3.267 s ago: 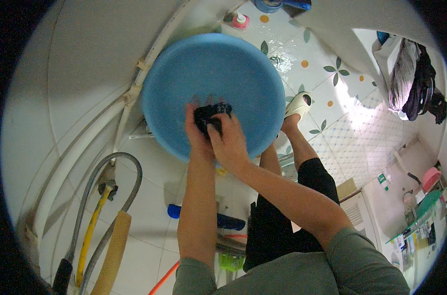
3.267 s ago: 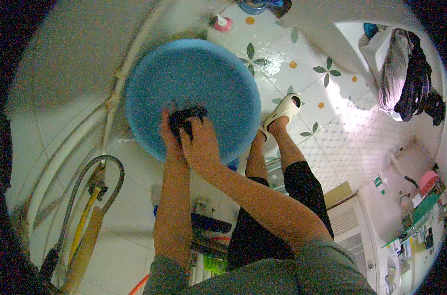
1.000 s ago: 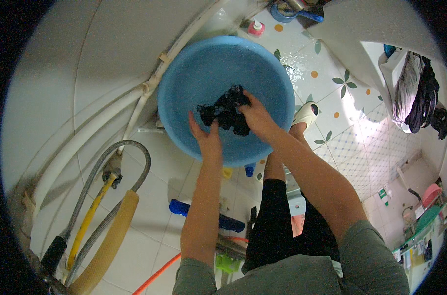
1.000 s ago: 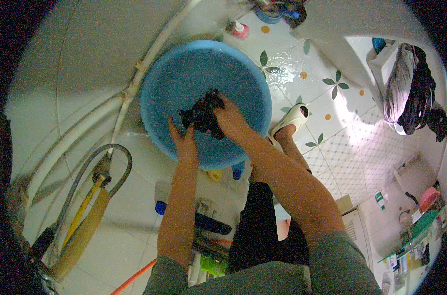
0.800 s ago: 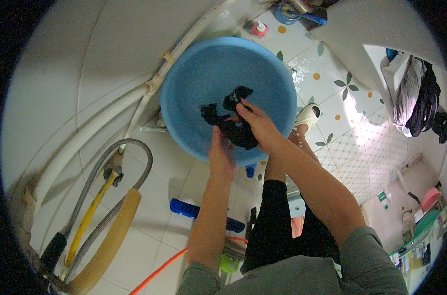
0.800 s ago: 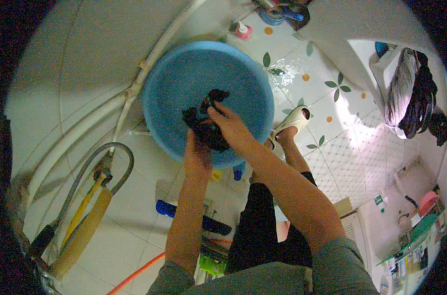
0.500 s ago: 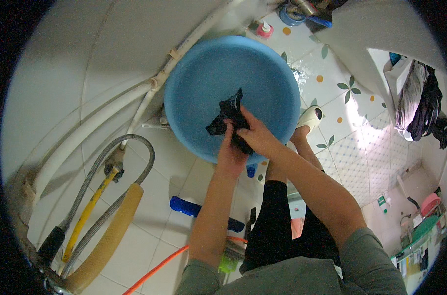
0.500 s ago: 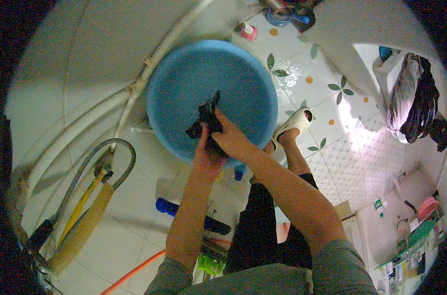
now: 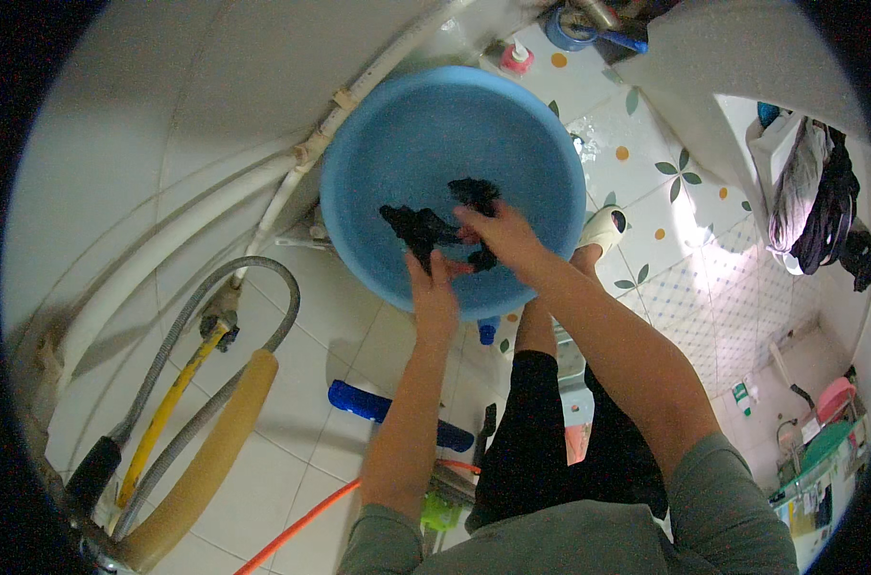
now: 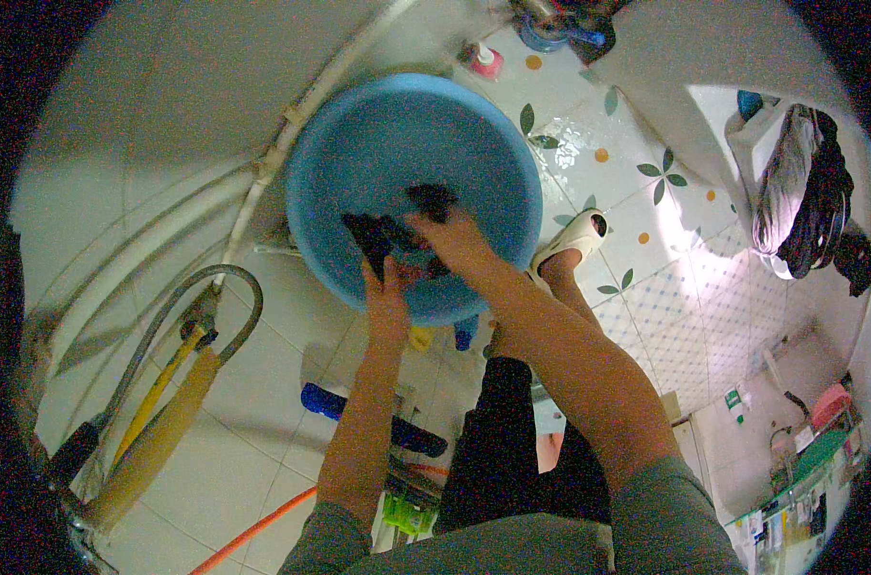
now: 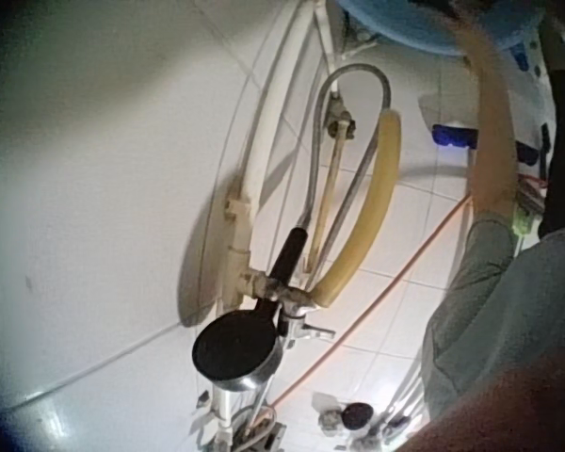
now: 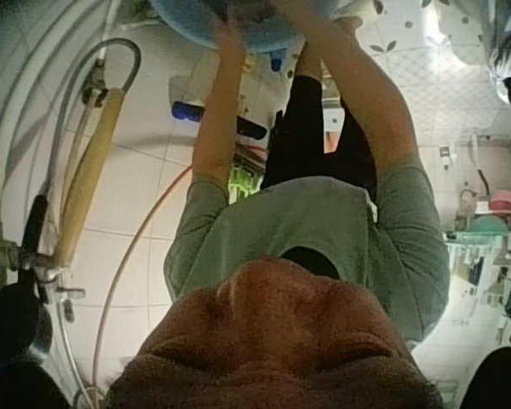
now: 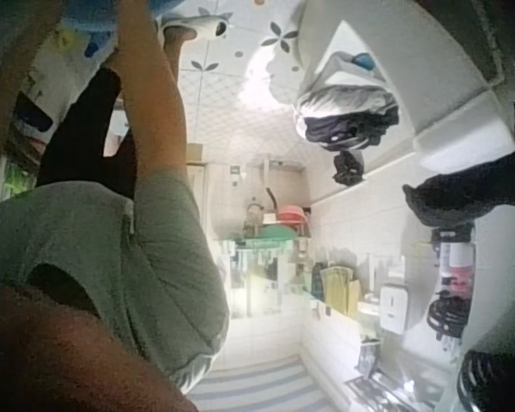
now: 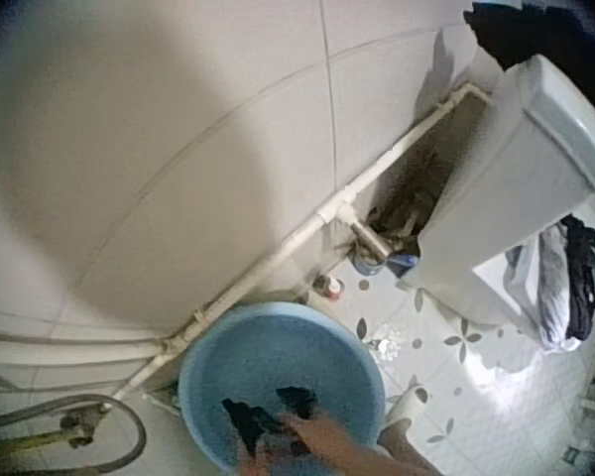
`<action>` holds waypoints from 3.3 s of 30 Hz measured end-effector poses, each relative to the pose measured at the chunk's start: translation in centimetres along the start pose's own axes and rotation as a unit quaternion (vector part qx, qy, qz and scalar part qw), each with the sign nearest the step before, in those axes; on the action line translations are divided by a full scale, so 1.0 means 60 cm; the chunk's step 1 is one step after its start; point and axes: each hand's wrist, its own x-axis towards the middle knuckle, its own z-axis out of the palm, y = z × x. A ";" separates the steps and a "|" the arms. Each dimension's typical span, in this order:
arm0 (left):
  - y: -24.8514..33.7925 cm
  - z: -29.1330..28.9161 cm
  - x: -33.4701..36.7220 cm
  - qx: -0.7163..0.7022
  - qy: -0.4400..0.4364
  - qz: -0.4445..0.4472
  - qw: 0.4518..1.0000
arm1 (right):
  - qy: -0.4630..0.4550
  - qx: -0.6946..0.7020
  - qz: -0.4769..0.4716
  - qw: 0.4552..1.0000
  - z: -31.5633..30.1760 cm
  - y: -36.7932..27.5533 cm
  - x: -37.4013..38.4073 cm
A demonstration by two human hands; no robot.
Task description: The person washes clothes by scrubbing and wringing them out by hand in a basin of water, places washed garments onto the toilet, and scrubs additional clothing in the basin.
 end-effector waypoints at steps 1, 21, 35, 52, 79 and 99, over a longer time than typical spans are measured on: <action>0.000 0.006 -0.010 0.124 -0.015 0.065 0.990 | 0.004 -0.002 0.004 1.000 0.003 0.005 0.000; 0.035 -0.023 0.003 -0.177 -0.145 -0.153 0.961 | 0.006 -0.105 -0.222 0.969 0.012 -0.028 -0.061; -0.005 0.025 0.059 -0.159 -0.080 -0.141 0.974 | 0.079 -0.277 -0.008 0.957 -0.028 0.082 -0.006; -0.012 -0.002 0.064 -0.148 -0.141 -0.216 0.955 | -0.016 -0.288 -0.092 0.953 -0.014 0.012 -0.054; -0.028 0.008 0.086 -0.157 -0.046 -0.095 0.982 | 0.177 -0.171 -0.118 0.962 -0.014 0.029 -0.059; -0.080 0.003 0.069 0.119 -0.058 0.009 0.991 | 0.109 -0.096 -0.059 0.988 0.024 0.089 -0.025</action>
